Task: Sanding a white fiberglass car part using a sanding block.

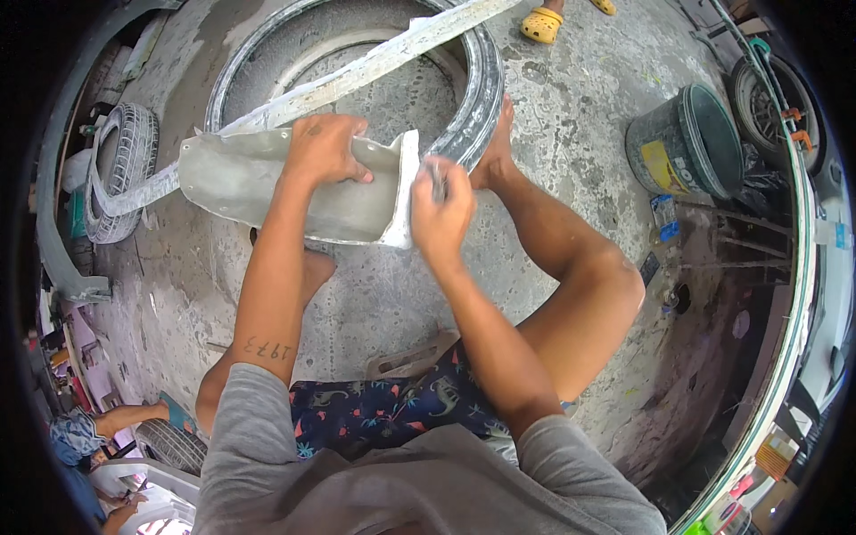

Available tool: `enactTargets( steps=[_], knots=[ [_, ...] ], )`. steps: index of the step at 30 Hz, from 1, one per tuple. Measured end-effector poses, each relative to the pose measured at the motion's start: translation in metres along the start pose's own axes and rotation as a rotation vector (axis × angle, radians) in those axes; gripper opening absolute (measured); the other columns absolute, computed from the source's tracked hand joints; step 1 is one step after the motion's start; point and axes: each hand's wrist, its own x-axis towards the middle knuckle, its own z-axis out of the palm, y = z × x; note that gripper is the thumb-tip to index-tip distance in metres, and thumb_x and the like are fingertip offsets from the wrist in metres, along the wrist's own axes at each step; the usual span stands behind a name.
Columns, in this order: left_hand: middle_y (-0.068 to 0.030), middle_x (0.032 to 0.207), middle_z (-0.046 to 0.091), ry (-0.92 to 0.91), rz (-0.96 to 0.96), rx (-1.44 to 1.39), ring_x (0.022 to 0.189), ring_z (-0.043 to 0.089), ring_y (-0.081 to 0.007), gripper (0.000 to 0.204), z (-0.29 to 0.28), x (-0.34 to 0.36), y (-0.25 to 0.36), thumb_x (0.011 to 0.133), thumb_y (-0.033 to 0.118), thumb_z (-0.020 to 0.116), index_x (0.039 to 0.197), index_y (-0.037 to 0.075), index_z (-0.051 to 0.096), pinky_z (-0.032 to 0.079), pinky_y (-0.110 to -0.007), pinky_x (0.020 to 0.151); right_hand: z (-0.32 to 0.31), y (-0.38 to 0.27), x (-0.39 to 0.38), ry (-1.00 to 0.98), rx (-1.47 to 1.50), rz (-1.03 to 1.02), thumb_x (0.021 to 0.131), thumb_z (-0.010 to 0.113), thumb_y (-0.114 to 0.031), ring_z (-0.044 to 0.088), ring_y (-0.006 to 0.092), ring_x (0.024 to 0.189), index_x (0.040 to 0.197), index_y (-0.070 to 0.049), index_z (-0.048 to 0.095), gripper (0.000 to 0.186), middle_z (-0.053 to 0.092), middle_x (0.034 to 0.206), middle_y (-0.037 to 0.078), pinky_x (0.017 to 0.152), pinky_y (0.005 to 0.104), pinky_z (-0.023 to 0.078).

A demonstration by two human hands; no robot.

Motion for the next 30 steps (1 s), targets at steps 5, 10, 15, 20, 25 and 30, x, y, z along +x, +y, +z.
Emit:
enactTargets(
  steps=[5,10,15,20,25,30],
  knots=[
    [-0.0135,0.104,0.076,0.031,0.021,0.011,0.106,0.070,-0.0330,0.066,0.004,0.002,0.003,0.053,0.034,0.097,0.109,0.011,0.075,0.049,-0.045,0.092,0.000,-0.009,-0.001,0.043,0.049,0.074,0.088,0.066,-0.004,0.067,0.0193,0.088,0.103,0.003,0.069,0.016,0.074,0.097,0.013,0.084,0.0357,0.053],
    [-0.0133,0.104,0.076,0.059,0.037,-0.002,0.107,0.070,-0.0323,0.066,0.008,0.001,-0.004,0.053,0.035,0.097,0.110,0.011,0.075,0.049,-0.045,0.093,0.005,0.001,0.021,0.010,0.023,0.091,0.088,0.066,-0.004,0.067,0.0199,0.089,0.102,0.003,0.069,0.015,0.074,0.098,0.013,0.086,0.0371,0.052],
    [-0.0128,0.105,0.076,-0.022,0.003,0.029,0.108,0.070,-0.0317,0.065,0.003,0.004,0.001,0.054,0.035,0.097,0.110,0.012,0.075,0.048,-0.045,0.094,0.005,-0.008,-0.011,0.090,0.009,-0.017,0.088,0.067,-0.005,0.068,0.0212,0.092,0.104,0.003,0.069,0.018,0.074,0.097,0.014,0.087,0.0370,0.052],
    [-0.0121,0.104,0.076,0.094,0.065,0.003,0.107,0.070,-0.0323,0.065,0.012,0.006,-0.006,0.053,0.035,0.097,0.110,0.012,0.075,0.049,-0.046,0.092,0.007,-0.002,0.019,0.071,0.020,0.065,0.089,0.067,-0.007,0.069,0.0232,0.093,0.101,0.005,0.068,0.017,0.074,0.098,0.016,0.090,0.0369,0.052],
    [-0.0109,0.105,0.076,0.031,0.046,0.004,0.108,0.070,-0.0324,0.065,0.008,0.004,-0.005,0.053,0.035,0.097,0.110,0.012,0.075,0.048,-0.046,0.093,0.003,-0.009,-0.017,0.059,0.049,0.025,0.090,0.066,-0.007,0.068,0.0230,0.095,0.098,0.005,0.066,0.015,0.074,0.100,0.016,0.091,0.0366,0.051],
    [-0.0090,0.109,0.076,0.149,0.065,-0.009,0.110,0.069,-0.0292,0.068,0.020,0.005,-0.011,0.053,0.035,0.097,0.114,0.013,0.076,0.047,-0.043,0.097,0.010,-0.010,0.031,0.005,0.053,0.218,0.090,0.066,-0.002,0.067,0.0191,0.098,0.093,0.004,0.063,0.007,0.074,0.103,0.015,0.093,0.0367,0.051]
  ],
)
